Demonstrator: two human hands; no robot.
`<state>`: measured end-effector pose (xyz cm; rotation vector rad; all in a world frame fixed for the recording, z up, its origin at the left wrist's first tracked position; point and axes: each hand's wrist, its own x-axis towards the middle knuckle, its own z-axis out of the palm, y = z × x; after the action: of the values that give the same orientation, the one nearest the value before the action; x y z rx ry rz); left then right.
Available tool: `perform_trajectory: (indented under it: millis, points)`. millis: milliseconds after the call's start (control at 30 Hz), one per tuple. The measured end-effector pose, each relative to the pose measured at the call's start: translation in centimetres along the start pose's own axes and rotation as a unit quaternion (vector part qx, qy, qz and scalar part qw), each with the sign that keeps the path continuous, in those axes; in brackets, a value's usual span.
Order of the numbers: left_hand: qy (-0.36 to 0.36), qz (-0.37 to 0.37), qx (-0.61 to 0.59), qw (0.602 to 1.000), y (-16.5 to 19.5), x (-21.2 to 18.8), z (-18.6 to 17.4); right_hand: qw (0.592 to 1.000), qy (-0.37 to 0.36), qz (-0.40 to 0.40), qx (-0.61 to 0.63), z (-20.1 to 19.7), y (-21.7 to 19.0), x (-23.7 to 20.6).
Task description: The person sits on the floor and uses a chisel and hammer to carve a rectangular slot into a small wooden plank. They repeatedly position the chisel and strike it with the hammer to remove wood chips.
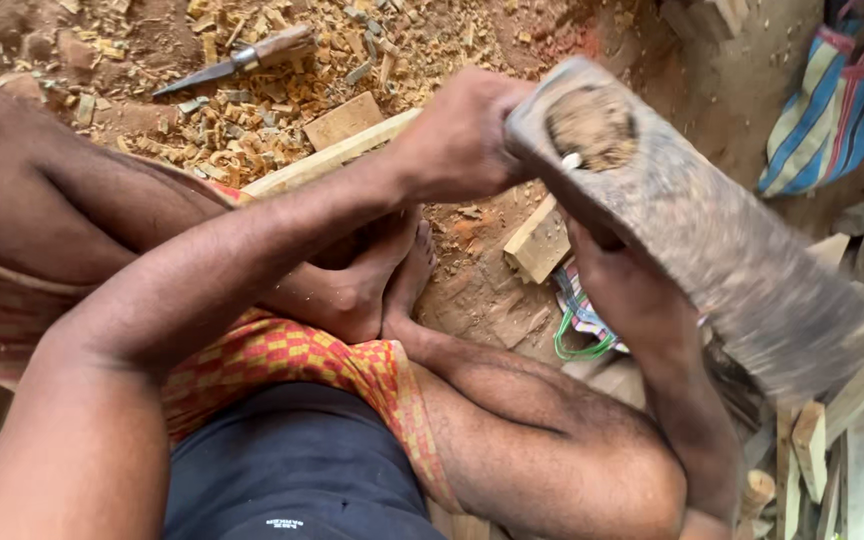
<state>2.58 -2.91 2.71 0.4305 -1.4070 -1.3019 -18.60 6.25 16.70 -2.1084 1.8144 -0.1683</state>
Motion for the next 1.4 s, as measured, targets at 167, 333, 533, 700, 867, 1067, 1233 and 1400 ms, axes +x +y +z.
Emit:
perform_trajectory:
  millis: [167, 333, 533, 700, 867, 1067, 1233, 1400]
  points:
    - [-0.098, -0.032, 0.056, 0.993, 5.0, -1.3, -4.3, 0.991, 0.062, -0.048, 0.105, 2.5, 3.8, -2.9]
    - [-0.13, -0.092, 0.127, 0.979, 5.5, 4.0, -4.4, 0.86, 0.168, -0.068, 0.477, 7.8, 4.1, -3.0]
    - [-0.104, -0.067, 0.129, 0.984, 8.5, -3.3, -4.5, 0.747, 0.309, -0.129, 0.574, 13.1, 8.4, -2.3]
    - [0.061, -0.06, -0.004, 0.996, 6.8, -8.7, -7.3, 0.735, 0.37, -0.133, 0.553, 12.8, 9.2, -2.8]
    - [0.075, -0.104, 0.153, 0.98, 3.9, -2.2, -2.2, 0.74, 0.371, -0.108, 0.55, 12.7, 8.6, -2.6]
    - [-0.159, -0.026, 0.152, 0.975, 7.7, 0.2, 0.5, 0.742, 0.384, -0.093, 0.542, 12.8, 8.5, -2.7]
    - [-0.051, -0.144, 0.038, 0.988, 7.5, 1.7, -4.4, 0.753, 0.375, -0.125, 0.526, 12.7, 8.4, -2.7]
    - [-0.063, -0.063, 0.049, 0.995, 7.8, 1.2, -4.2, 0.761, 0.408, -0.095, 0.496, 12.9, 7.8, -2.9]
